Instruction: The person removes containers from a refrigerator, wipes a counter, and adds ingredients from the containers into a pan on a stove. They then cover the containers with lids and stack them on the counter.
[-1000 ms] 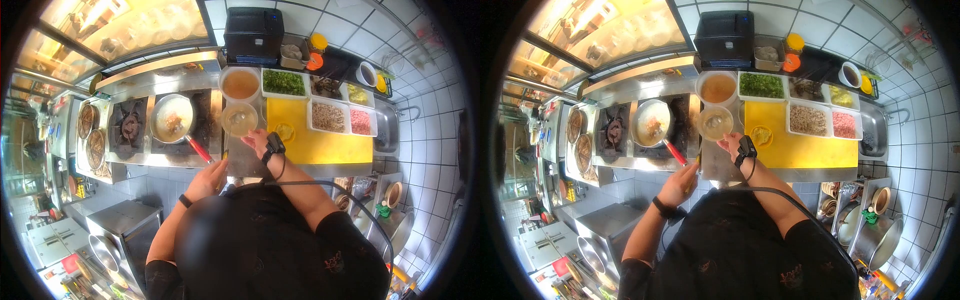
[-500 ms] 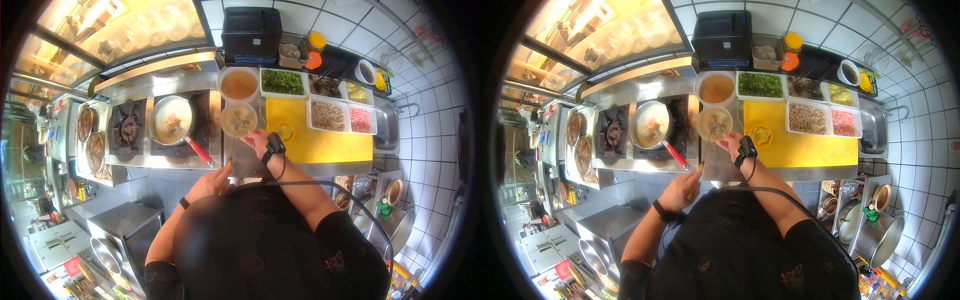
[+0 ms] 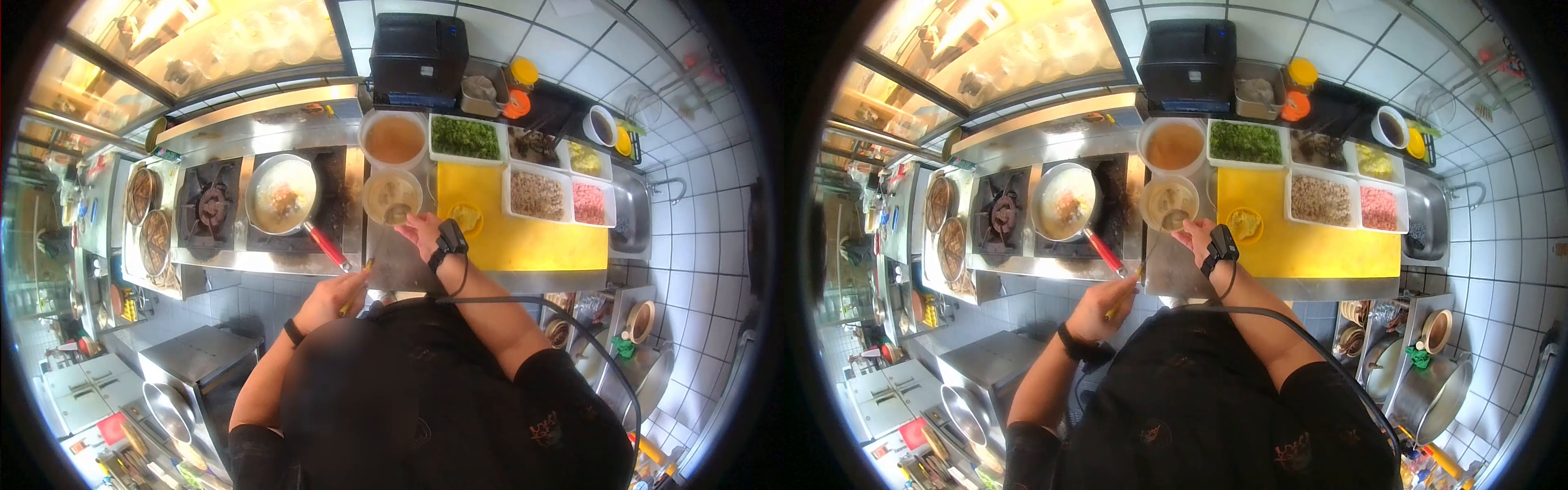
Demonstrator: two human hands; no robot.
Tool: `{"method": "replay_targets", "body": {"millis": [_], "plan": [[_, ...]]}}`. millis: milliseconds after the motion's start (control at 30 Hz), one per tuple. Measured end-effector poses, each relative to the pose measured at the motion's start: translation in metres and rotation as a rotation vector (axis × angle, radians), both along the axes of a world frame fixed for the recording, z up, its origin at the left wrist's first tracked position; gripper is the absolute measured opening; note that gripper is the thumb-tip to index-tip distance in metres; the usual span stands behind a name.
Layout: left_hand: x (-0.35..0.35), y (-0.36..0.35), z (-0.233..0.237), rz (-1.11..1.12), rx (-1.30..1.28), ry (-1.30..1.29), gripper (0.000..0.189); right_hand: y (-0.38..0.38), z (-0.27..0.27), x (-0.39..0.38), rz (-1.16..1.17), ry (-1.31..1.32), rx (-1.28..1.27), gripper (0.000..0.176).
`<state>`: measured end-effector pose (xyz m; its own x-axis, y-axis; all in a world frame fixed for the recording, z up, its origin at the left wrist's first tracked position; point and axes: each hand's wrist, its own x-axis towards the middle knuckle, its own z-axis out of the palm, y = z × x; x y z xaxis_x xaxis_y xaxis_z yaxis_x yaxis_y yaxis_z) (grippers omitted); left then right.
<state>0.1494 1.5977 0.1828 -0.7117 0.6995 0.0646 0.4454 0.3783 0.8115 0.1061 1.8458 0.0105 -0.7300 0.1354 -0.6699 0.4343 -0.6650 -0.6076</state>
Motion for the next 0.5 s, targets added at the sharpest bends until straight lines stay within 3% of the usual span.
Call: {"method": "replay_targets", "body": {"millis": [167, 233, 367, 433, 500], "plan": [[-0.002, -0.008, 0.000, 0.165, 0.082, -0.110, 0.037, 0.004, -0.012, 0.000, 0.024, -0.005, -0.042, 0.020], [-0.003, -0.008, 0.008, 0.363, 0.180, -0.281, 0.031, 0.007, -0.015, 0.000, 0.020, 0.004, -0.071, 0.024], [-0.013, 0.007, 0.022, 0.432, 0.318, -0.209, 0.032, 0.022, 0.006, 0.015, 0.030, -0.090, -0.137, 0.022], [-0.026, 0.025, 0.024, 0.412, 0.410, -0.259, 0.032, 0.039, 0.015, 0.029, 0.138, -0.046, 0.054, 0.027], [-0.042, 0.050, 0.027, 0.368, 0.327, -0.207, 0.031, 0.061, 0.021, 0.035, 0.116, -0.004, 0.104, 0.022]]}}
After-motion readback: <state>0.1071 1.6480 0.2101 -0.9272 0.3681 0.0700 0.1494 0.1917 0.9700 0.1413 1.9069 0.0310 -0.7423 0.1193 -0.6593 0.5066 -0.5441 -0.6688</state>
